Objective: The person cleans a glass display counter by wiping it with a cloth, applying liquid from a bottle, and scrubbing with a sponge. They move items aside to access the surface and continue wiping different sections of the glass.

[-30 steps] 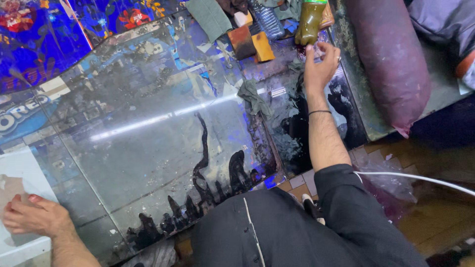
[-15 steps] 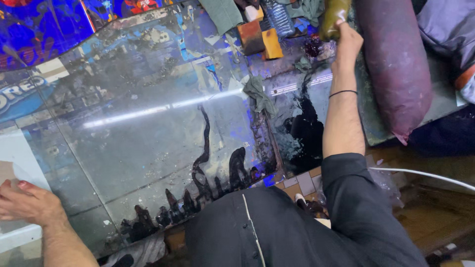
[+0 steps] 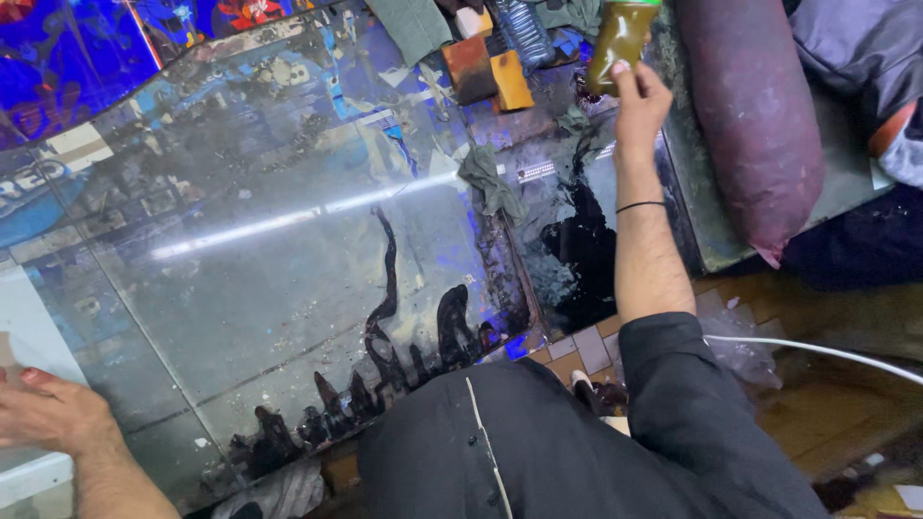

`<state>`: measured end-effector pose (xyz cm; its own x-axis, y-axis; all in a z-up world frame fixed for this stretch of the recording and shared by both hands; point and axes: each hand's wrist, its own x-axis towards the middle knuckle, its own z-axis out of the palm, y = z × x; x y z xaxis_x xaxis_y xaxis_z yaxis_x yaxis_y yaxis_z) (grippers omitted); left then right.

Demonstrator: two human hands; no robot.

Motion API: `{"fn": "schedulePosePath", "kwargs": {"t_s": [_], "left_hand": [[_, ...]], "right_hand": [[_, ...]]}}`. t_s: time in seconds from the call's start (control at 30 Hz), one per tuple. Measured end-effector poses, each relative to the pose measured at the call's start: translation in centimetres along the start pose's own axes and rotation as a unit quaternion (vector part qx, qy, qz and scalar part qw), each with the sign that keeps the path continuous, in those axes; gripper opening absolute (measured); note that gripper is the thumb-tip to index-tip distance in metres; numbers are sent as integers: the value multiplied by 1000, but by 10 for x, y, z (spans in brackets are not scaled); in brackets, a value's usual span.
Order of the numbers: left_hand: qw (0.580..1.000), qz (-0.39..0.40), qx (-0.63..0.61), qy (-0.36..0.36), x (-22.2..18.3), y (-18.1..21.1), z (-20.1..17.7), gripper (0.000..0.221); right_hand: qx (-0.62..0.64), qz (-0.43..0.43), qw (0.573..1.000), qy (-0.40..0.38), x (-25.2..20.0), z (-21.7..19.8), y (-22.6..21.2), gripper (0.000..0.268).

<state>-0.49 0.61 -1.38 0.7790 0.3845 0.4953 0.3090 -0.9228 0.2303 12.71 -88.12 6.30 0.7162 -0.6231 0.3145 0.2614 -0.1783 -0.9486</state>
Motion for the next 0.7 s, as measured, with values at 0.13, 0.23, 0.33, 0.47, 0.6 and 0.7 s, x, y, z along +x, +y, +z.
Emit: {"fn": "schedulePosePath", "kwargs": {"t_s": [0.13,0.23,0.33,0.47,0.6,0.7], "left_hand": [[998,38,27,40,-2,7,-6,49],[995,59,30,75,1,15,-11,54],[993,72,58,79,5,20,-14,57],[990,88,70,84,8,19,-15,56],[990,93,67,84,0,18,-14,56],[994,68,37,73,4,18,-12,59]], "right_hand": [[-255,-59,963,68,-39,46,5,40],[-439,-76,892,85,-54,60,3,44],[-401,-33,914,43,-61,54,-1,50],[-444,-5,895,50,-57,43,-10,49],[-441,2,897,38,-54,31,-10,49],[-335,23,940,61,-55,35,-3,45]]}}
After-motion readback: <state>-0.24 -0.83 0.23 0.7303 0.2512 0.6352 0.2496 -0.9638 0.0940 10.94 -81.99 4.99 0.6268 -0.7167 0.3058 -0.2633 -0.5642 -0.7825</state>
